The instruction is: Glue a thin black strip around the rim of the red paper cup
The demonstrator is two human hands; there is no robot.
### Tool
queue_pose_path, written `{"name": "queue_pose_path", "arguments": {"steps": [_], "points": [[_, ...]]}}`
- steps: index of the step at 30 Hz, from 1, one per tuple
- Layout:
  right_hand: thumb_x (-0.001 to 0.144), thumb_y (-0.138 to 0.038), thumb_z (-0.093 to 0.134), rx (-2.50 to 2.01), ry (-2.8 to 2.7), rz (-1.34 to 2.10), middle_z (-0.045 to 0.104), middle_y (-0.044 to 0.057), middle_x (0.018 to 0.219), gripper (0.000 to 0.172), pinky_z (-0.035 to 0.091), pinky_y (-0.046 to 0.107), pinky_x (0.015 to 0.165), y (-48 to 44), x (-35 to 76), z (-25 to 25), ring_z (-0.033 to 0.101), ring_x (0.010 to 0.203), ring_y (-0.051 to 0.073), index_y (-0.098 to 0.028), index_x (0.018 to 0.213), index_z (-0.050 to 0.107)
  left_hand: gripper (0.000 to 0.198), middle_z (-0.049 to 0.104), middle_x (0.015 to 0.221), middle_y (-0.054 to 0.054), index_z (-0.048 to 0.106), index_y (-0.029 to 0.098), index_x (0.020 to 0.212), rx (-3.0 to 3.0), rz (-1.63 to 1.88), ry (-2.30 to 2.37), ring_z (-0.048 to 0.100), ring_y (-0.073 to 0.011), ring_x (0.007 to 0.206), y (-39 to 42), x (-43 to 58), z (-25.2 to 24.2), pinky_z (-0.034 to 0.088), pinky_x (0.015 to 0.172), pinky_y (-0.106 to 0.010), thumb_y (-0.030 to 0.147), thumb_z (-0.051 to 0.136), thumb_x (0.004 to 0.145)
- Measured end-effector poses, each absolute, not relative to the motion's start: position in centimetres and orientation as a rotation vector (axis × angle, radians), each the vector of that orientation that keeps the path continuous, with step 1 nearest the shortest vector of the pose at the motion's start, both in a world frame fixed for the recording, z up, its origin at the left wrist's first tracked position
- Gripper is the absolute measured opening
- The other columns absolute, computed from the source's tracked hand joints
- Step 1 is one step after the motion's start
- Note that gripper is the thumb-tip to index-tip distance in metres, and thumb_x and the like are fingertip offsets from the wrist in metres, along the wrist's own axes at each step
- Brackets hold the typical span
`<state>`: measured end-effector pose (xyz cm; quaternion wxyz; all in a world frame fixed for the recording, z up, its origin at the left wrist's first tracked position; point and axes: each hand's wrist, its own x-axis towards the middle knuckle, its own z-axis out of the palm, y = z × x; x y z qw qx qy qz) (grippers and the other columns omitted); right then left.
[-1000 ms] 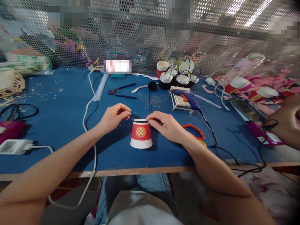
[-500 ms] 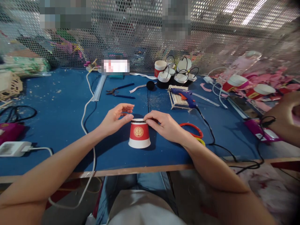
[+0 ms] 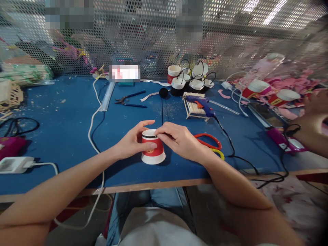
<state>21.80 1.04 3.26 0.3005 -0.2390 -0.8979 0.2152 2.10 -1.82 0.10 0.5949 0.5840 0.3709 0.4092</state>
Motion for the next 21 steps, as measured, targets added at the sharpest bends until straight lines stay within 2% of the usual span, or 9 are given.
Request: {"name": "queue_pose_path", "arguments": {"steps": [7,9,12,15,21], "points": [[0.091,-0.015,0.044,-0.654,-2.389,0.508,0.062,0.004,0.083,0.016,0.046,0.025,0.068,0.7,21.8,3.6,0.057,0.074,0.012,-0.018,0.089,0.060,0.072,0.061,0.101,-0.006,0.039,0.024,0.130,1.467,0.993,0.851,0.064,-0.0192,0.088,-1.6,2.2,-1.0,0.052,0.077,-0.034,0.030,0.075,0.069],[0.091,-0.014,0.044,-0.648,-2.387,0.483,0.062,0.004,0.081,0.016,0.046,0.025,0.067,0.6,21.6,3.5,0.057,0.073,0.012,-0.017,0.089,0.060,0.069,0.059,0.107,-0.008,0.041,0.023,0.129,1.622,1.056,0.925,0.062,-0.0213,0.094,-1.7,2.1,-0.7,0.051,0.080,-0.037,0.032,0.075,0.069],[0.091,-0.014,0.043,-0.652,-2.380,0.444,0.062,0.004,0.081,0.018,0.046,0.025,0.067,0.4,21.5,3.5,0.058,0.074,0.013,-0.017,0.092,0.061,0.054,0.057,0.112,-0.011,0.055,0.021,0.114,2.098,1.303,1.086,0.055,-0.0249,0.107,-2.1,1.7,0.2,0.046,0.091,-0.041,0.033,0.077,0.066],[0.091,-0.014,0.042,-0.675,-2.379,0.427,0.062,0.005,0.083,0.020,0.047,0.026,0.069,0.2,21.4,3.4,0.059,0.077,0.014,-0.017,0.096,0.061,0.024,0.058,0.107,-0.009,0.062,0.022,0.098,2.486,1.374,1.158,0.056,-0.0226,0.102,-2.7,1.7,1.4,0.047,0.088,-0.040,0.026,0.069,0.075],[0.092,-0.014,0.041,-0.677,-2.364,0.424,0.063,0.005,0.084,0.020,0.049,0.028,0.068,-0.1,21.2,3.5,0.060,0.077,0.015,-0.017,0.097,0.061,0.012,0.062,0.094,-0.007,0.063,0.023,0.091,2.633,1.429,1.247,0.058,-0.0208,0.092,-3.2,2.2,1.9,0.048,0.081,-0.039,0.025,0.064,0.079]]}}
